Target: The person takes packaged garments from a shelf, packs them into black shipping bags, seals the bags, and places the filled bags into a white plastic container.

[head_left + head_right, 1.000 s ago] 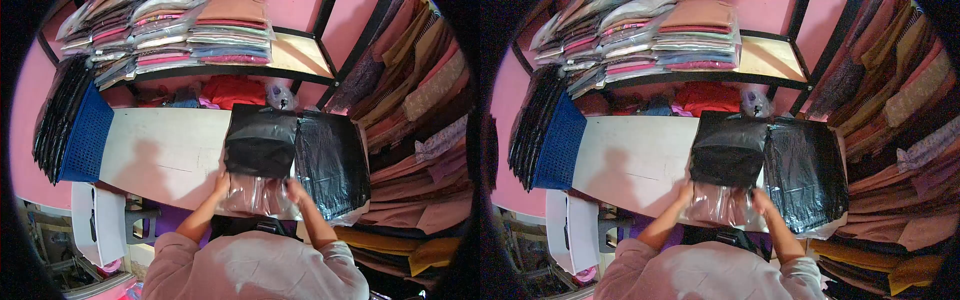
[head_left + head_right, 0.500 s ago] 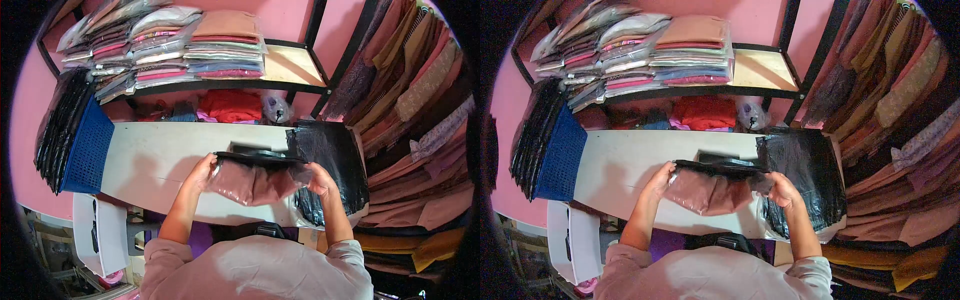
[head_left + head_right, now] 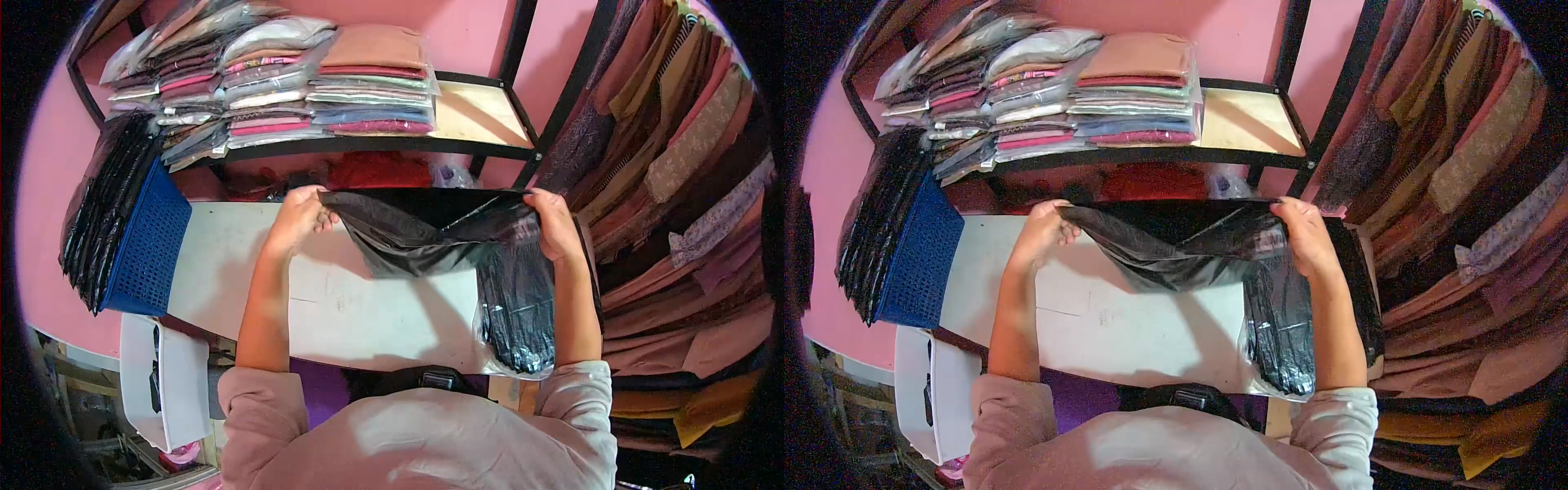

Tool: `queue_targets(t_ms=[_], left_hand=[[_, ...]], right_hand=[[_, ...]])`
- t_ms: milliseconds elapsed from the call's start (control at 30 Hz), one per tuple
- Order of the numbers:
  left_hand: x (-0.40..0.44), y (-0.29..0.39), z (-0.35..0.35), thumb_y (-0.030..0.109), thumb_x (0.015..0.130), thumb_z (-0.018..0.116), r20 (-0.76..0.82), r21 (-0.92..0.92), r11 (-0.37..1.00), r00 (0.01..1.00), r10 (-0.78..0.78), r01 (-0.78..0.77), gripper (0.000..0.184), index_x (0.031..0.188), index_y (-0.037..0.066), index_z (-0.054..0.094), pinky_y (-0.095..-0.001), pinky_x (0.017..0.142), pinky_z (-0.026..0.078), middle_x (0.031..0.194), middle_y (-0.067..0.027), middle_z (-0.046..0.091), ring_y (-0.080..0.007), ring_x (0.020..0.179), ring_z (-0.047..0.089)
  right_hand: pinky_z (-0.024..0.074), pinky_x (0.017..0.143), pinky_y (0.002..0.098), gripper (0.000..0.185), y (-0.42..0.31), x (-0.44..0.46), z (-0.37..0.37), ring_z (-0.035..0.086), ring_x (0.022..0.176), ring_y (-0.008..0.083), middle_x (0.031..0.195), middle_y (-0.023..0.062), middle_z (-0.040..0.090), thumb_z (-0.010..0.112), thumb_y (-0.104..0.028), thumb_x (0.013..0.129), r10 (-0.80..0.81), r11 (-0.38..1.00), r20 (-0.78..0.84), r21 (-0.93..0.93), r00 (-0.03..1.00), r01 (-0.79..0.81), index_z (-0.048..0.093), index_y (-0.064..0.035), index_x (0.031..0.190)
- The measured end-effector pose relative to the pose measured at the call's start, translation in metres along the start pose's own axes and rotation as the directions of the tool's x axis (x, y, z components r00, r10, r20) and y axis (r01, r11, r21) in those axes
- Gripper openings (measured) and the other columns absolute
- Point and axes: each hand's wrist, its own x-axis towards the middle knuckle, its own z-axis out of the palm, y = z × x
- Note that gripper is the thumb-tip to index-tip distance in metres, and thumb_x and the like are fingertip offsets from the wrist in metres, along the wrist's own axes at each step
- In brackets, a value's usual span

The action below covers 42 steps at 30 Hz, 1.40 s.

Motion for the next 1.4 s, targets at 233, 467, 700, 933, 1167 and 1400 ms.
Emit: queue_targets(t_ms=[233,467,700,933,1167,1400], left_hand=[[-0.078,-0.11,0.008,0.006,0.072,0.049,-0.016,0.239,0.965,0.993,0.12,-0.112,0.017,0.058,0.004,0.04,-0.0243,0.044,0.028,0.053,0.0015,0.033,-0.0045,0.055,0.031],[-0.129,-0.262,0.071,0.025,0.068,0.05,0.001,0.833,0.552,0.996,-0.089,0.049,0.023,0.064,0.002,0.054,-0.0429,0.062,0.045,0.07,-0.0176,0.056,-0.0344,0.07,0.056],[-0.126,-0.239,0.053,0.024,0.068,0.052,0.287,0.804,0.562,0.955,-0.077,-0.196,0.023,0.064,0.002,0.053,-0.0423,0.062,0.045,0.068,-0.0156,0.056,-0.0326,0.068,0.056],[-0.023,-0.231,0.105,0.031,0.081,0.049,-0.077,0.771,0.598,0.899,0.431,-0.221,0.051,0.121,0.001,0.04,-0.0431,0.098,0.027,0.128,-0.0206,0.035,-0.0348,0.119,0.032],[0.009,-0.253,0.133,0.045,0.079,0.048,0.108,0.876,0.44,0.97,0.218,-0.196,0.074,0.135,0.006,0.019,-0.0465,0.104,0.012,0.14,-0.0146,0.016,-0.0296,0.13,0.015],[0.033,-0.211,0.135,0.039,0.077,0.052,0.045,0.841,0.537,0.998,0.054,-0.067,0.067,0.131,0.007,0.029,-0.0468,0.103,0.014,0.138,-0.0143,0.023,-0.0301,0.127,0.021]], right_hand=[[0.0246,0.043,0.0259,0.025,0.076,-0.096,-0.016,0.029,0.051,0.0059,0.051,-0.0016,0.029,0.051,-0.014,0.072,-0.02,0.865,0.149,-0.493,0.989,0.092,0.035,-0.0061,0.054],[0.046,0.058,0.0434,0.02,0.257,-0.161,-0.018,0.055,0.06,0.0384,0.072,0.0212,0.056,0.056,-0.018,0.071,0.148,0.362,0.144,-0.929,0.979,0.082,0.052,0.0005,0.065],[0.0471,0.063,0.0413,0.018,0.228,-0.159,-0.034,0.056,0.069,0.034,0.079,0.019,0.058,0.061,-0.018,0.066,0.151,0.203,0.371,-0.919,0.916,0.339,0.053,-0.002,0.062],[0.0319,0.095,0.0412,0.041,0.214,-0.055,0.062,0.038,0.113,0.04,0.118,0.0239,0.044,0.06,-0.017,0.075,-0.338,0.496,0.15,-0.811,0.929,0.311,0.047,0.0034,0.108],[0.0144,0.103,0.0466,0.073,0.293,-0.012,0.07,0.018,0.129,0.0306,0.139,0.017,0.018,0.038,-0.053,0.082,-0.136,0.109,0.196,-0.971,0.971,0.211,0.019,-0.0072,0.135],[0.0157,0.101,0.0484,0.064,0.281,0.006,0.088,0.023,0.126,0.0324,0.137,0.0178,0.024,0.038,-0.044,0.085,0.048,0.091,0.055,-0.995,0.997,0.051,0.023,-0.0049,0.133]])
